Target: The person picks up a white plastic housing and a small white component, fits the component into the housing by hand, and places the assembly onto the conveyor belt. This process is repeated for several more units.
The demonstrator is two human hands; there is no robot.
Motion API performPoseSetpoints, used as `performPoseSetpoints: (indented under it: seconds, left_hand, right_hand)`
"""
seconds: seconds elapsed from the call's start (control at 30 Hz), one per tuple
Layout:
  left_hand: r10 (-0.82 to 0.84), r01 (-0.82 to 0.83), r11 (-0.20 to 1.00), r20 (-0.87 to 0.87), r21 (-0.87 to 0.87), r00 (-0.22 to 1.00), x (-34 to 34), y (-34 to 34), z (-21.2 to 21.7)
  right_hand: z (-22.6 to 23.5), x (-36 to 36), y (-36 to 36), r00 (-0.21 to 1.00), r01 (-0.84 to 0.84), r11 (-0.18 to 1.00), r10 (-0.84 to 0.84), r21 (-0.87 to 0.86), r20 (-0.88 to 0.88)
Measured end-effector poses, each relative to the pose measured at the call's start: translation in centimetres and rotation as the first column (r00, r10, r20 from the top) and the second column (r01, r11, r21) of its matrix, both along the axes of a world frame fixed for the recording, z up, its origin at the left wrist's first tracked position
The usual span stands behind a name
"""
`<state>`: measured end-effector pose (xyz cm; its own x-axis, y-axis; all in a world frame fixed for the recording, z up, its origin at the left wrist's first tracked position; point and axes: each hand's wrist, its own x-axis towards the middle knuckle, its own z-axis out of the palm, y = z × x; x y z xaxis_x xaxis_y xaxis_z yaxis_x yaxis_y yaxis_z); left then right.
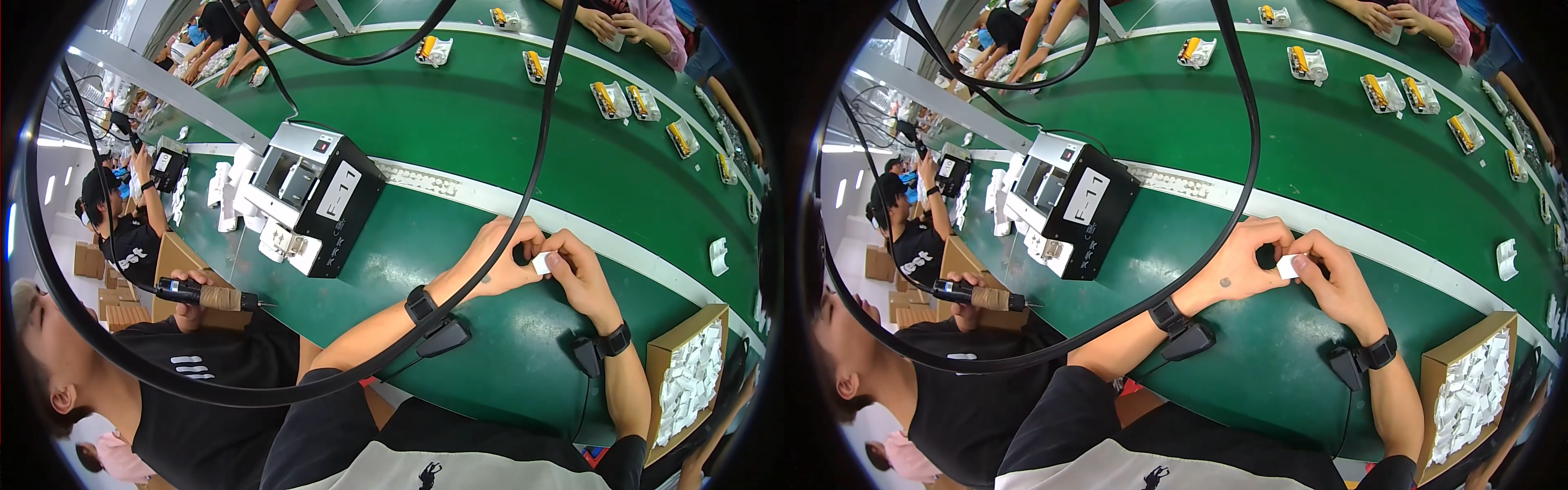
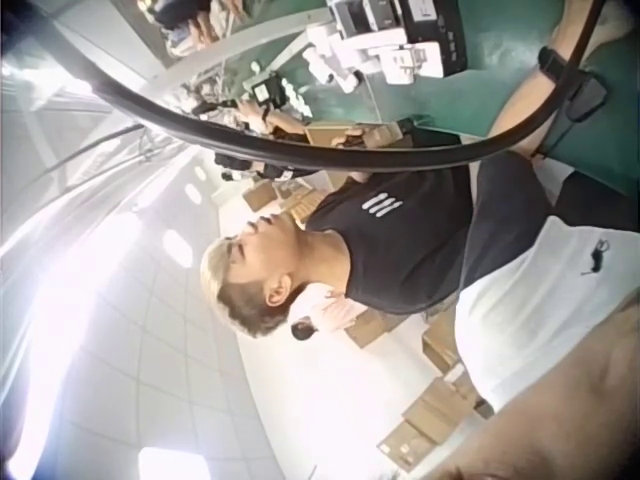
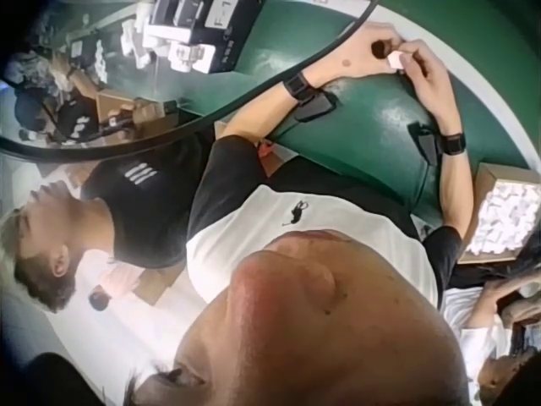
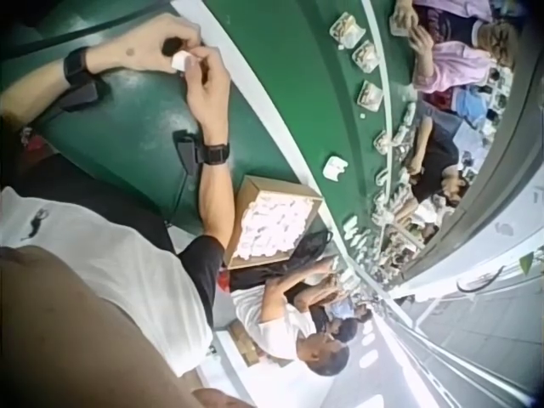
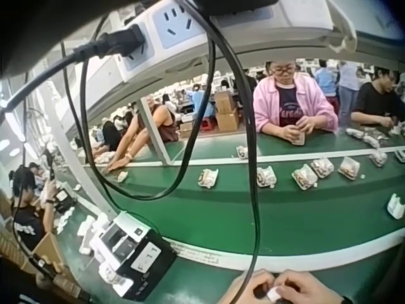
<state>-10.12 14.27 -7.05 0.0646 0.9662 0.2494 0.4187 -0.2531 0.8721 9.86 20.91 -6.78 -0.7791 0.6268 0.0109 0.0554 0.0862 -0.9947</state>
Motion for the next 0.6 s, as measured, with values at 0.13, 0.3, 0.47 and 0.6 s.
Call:
performPoseSetpoints:
  seconds: [0.13,0.3,0.47,0.6]
  left_hand:
    - [0.006,-0.006,1.0,-0.008,0.002,1.0,-0.05,0.0,-0.08]
    - [0.0,0.0,1.0,-0.012,0.005,1.0,-0.05,-0.05,-0.19]
    - [0.003,-0.004,1.0,-0.025,-0.012,1.0,0.01,0.1,-0.69]
    - [0.012,-0.012,0.999,-0.025,0.03,1.0,0.13,0.17,-0.83]
  right_hand:
    - [-0.05,-0.08,0.02,1.0,0.006,1.0,-0.006,0.004,-0.003]
    - [-0.27,-0.06,-0.01,1.0,0.01,1.0,-0.01,-0.016,-0.01]
    - [-0.38,-0.02,0.1,0.999,0.018,1.0,-0.019,-0.024,-0.04]
    - [-0.39,0.16,0.15,0.999,0.043,0.998,-0.044,-0.04,-0.021]
